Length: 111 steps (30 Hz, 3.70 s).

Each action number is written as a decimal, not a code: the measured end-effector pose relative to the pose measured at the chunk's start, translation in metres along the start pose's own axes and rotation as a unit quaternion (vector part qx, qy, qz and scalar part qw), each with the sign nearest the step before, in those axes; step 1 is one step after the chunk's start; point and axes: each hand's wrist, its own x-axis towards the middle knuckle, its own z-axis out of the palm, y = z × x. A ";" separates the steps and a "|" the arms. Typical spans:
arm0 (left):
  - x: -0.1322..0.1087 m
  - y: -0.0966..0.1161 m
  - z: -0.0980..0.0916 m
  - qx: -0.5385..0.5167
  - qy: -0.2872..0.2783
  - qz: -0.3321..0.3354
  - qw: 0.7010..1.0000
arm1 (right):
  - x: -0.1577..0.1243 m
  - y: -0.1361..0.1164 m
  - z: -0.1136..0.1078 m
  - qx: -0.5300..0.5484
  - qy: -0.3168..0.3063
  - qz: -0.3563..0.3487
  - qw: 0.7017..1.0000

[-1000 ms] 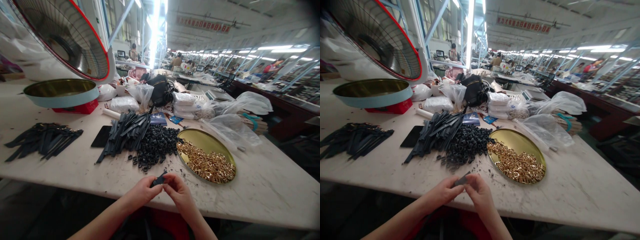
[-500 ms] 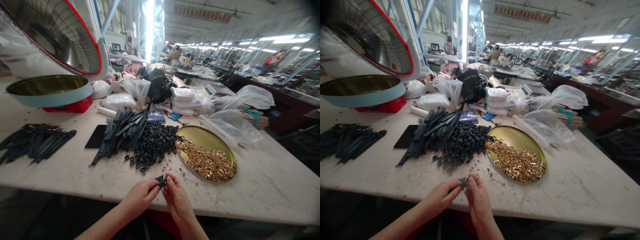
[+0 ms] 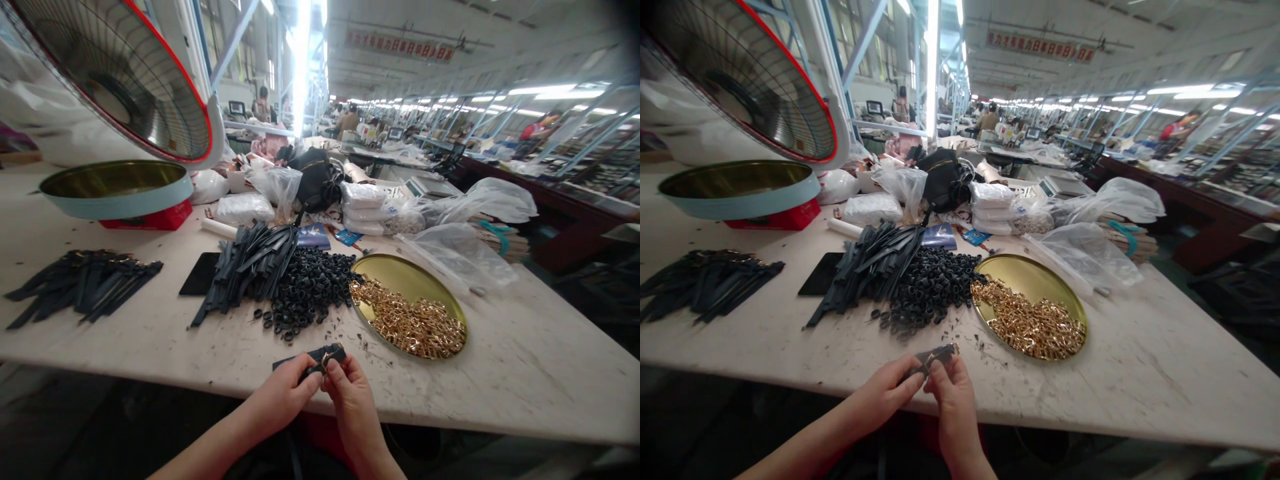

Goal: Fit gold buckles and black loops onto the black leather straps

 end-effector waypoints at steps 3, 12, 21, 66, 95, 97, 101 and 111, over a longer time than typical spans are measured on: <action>-0.003 0.000 0.002 -0.034 0.007 0.007 0.999 | -0.009 -0.003 0.002 -0.049 -0.029 -0.022 0.998; -0.010 -0.003 0.012 -0.121 0.006 -0.068 0.990 | -0.017 -0.005 -0.005 -0.070 -0.030 -0.009 0.997; -0.018 -0.004 0.018 -0.106 0.029 -0.033 0.993 | -0.022 -0.002 -0.005 -0.009 -0.106 0.040 0.993; 0.023 -0.004 -0.004 -0.225 0.108 -0.122 0.961 | 0.052 -0.025 0.002 -0.153 -0.105 -0.076 0.980; -0.003 -0.002 0.009 0.017 0.091 -0.004 0.996 | 0.008 -0.020 -0.012 -0.113 -0.103 -0.039 0.987; -0.003 -0.003 0.012 0.026 0.113 -0.006 0.993 | 0.010 -0.017 -0.014 -0.110 -0.089 -0.017 0.990; 0.000 -0.005 0.018 0.031 0.134 -0.004 0.990 | 0.015 -0.004 -0.012 -0.051 -0.075 0.028 0.996; 0.013 -0.008 0.003 -0.063 0.059 -0.007 0.996 | 0.025 -0.009 -0.007 -0.103 -0.075 -0.009 0.992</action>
